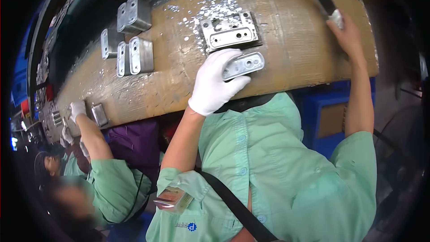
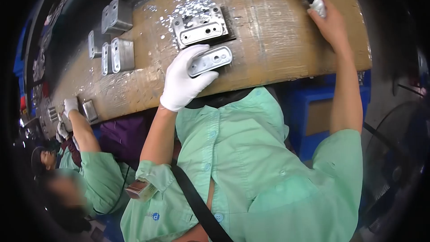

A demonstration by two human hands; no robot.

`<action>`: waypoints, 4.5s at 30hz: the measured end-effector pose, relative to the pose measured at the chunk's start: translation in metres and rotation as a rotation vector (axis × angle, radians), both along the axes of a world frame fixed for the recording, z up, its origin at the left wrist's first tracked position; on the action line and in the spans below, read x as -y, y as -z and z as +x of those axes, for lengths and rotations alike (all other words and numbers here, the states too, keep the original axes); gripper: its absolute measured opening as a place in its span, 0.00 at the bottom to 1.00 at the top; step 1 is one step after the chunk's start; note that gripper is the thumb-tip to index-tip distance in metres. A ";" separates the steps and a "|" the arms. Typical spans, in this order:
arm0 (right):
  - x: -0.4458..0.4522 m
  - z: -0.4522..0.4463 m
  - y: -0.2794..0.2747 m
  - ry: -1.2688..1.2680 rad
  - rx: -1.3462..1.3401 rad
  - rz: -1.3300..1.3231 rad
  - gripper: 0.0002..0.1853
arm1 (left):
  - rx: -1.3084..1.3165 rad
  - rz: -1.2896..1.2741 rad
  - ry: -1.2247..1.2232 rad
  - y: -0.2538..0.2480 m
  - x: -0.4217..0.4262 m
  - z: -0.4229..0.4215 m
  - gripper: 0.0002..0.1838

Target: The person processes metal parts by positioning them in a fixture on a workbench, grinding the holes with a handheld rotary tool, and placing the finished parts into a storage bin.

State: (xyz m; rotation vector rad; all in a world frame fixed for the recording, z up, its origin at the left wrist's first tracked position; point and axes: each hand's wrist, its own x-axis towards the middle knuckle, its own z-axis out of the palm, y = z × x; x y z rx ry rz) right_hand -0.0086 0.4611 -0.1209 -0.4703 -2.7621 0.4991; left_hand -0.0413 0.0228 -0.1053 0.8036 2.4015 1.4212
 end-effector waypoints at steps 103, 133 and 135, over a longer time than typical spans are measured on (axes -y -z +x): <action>0.309 -0.088 -0.154 -0.539 -0.728 -1.018 0.15 | -0.409 0.161 0.000 0.043 0.013 -0.086 0.27; 0.164 -0.029 -0.140 -0.414 -0.838 -1.298 0.15 | -0.487 -0.399 -0.459 0.035 0.078 -0.037 0.24; 0.178 -0.030 -0.143 -0.408 -0.871 -1.285 0.15 | -0.480 -0.451 -0.500 0.033 0.075 -0.025 0.25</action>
